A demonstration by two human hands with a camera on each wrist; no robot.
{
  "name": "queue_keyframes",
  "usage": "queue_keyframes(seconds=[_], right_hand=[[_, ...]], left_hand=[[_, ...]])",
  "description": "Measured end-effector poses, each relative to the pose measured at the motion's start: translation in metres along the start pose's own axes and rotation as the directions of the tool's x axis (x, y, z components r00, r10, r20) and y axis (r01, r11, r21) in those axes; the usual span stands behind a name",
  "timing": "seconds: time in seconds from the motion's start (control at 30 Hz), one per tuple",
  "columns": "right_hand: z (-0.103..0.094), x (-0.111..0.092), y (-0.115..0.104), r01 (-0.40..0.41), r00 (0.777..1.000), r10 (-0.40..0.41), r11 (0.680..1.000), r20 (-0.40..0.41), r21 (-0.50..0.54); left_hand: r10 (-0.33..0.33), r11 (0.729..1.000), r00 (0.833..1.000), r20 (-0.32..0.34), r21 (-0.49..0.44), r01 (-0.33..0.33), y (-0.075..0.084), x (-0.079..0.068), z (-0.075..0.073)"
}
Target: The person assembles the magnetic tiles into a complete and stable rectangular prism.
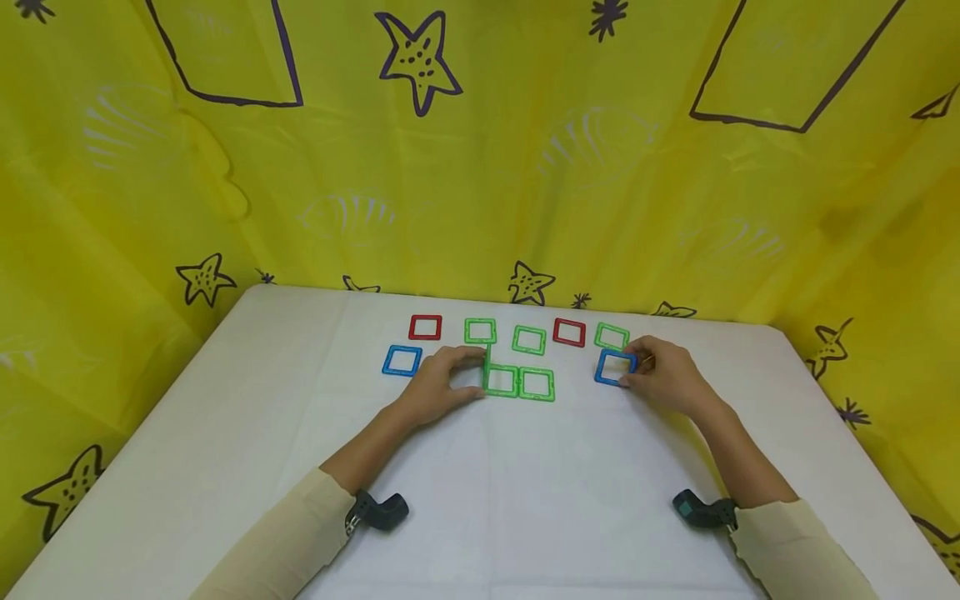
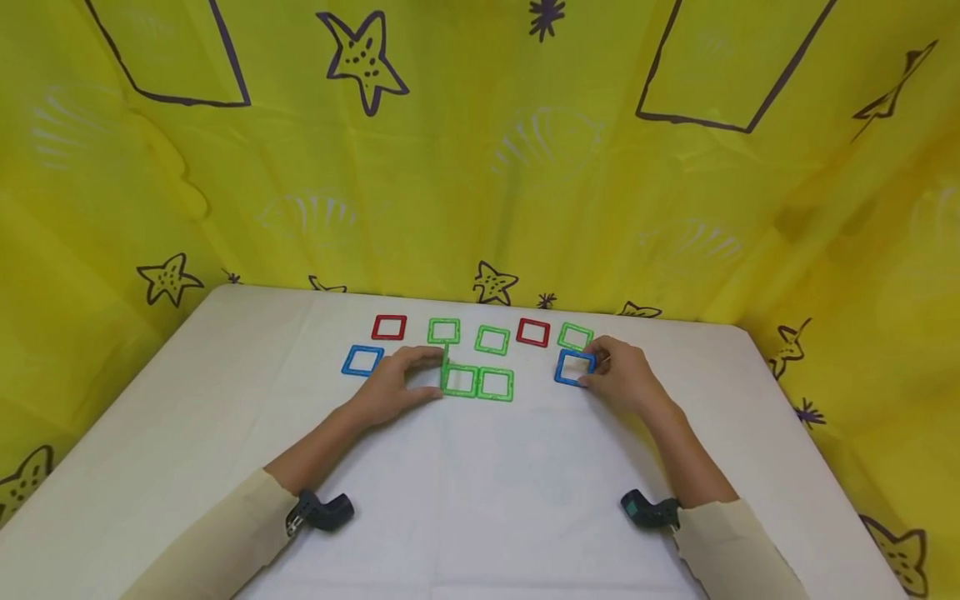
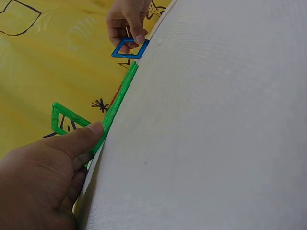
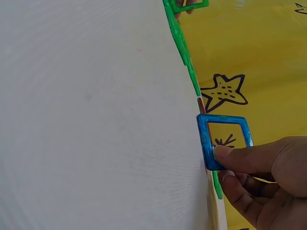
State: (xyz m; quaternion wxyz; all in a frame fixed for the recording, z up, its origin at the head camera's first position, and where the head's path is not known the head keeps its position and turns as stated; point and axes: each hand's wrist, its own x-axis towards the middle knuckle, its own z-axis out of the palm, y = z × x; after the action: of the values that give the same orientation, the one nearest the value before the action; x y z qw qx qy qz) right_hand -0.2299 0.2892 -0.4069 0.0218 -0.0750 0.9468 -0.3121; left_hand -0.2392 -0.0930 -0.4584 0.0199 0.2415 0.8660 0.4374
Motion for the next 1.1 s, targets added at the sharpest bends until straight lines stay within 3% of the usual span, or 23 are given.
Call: queue_keyframes(seconds=[0.37, 0.67, 1.1], right_hand=[[-0.003, -0.005, 0.000, 0.090, 0.995, -0.089, 0.996, -0.037, 0.026], [0.000, -0.004, -0.013, 0.151, 0.987, -0.146, 0.986, -0.066, 0.074], [0.029, -0.003, -0.034, 0.168, 0.985, -0.161, 0.976, -0.062, 0.136]], left_hand=[[-0.002, 1.000, 1.000, 0.004, -0.008, 0.002, 0.001, 0.001, 0.000], [0.005, 1.000, 1.000, -0.006, -0.007, -0.005, 0.001, 0.003, -0.001], [0.009, 1.000, 1.000, -0.007, -0.015, -0.009, 0.003, -0.001, -0.003]])
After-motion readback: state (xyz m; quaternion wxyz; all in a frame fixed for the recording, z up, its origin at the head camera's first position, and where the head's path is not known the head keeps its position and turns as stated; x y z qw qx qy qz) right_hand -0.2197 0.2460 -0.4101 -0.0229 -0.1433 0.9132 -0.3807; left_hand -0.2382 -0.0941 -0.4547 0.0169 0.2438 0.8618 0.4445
